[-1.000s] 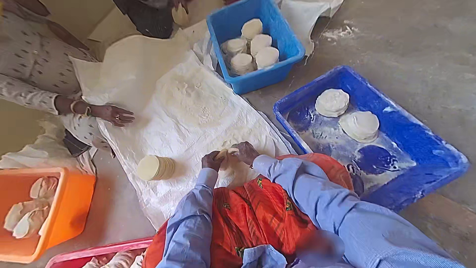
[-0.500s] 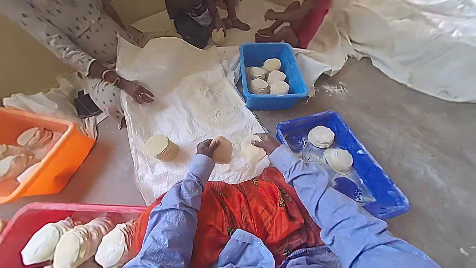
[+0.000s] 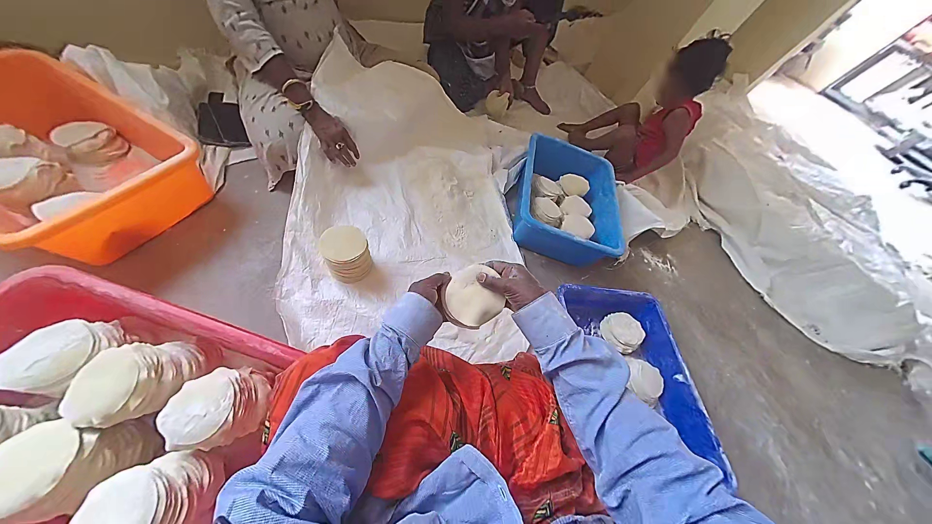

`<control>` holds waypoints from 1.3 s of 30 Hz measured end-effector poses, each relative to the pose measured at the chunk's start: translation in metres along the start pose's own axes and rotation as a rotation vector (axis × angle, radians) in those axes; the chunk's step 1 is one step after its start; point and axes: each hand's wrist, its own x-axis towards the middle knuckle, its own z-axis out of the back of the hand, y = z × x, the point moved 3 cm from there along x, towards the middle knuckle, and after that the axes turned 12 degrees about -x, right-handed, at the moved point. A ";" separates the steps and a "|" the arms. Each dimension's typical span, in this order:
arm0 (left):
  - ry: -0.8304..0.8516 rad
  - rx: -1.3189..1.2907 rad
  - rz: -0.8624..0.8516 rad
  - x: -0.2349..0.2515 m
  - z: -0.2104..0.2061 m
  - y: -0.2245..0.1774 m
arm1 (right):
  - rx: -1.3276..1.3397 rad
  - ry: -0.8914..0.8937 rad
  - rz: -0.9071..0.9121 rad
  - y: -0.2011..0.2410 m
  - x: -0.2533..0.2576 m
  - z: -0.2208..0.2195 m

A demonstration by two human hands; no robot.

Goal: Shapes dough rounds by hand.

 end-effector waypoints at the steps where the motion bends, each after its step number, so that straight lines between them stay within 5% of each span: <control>1: -0.020 0.003 0.001 -0.002 -0.001 -0.001 | -0.008 0.001 -0.009 0.001 0.000 -0.001; 13: 0.262 0.191 0.095 -0.012 -0.011 -0.002 | -0.307 -0.191 0.029 0.001 -0.005 0.011; 17: 0.341 0.268 0.066 -0.019 -0.012 -0.002 | -0.699 -0.403 0.395 0.004 -0.023 0.013; 21: 0.458 0.235 0.052 -0.029 -0.015 -0.002 | -0.788 -0.458 0.733 0.006 -0.045 0.008; 39: 0.605 0.408 0.098 -0.054 -0.028 -0.005 | -1.008 -0.443 1.033 0.008 -0.058 0.018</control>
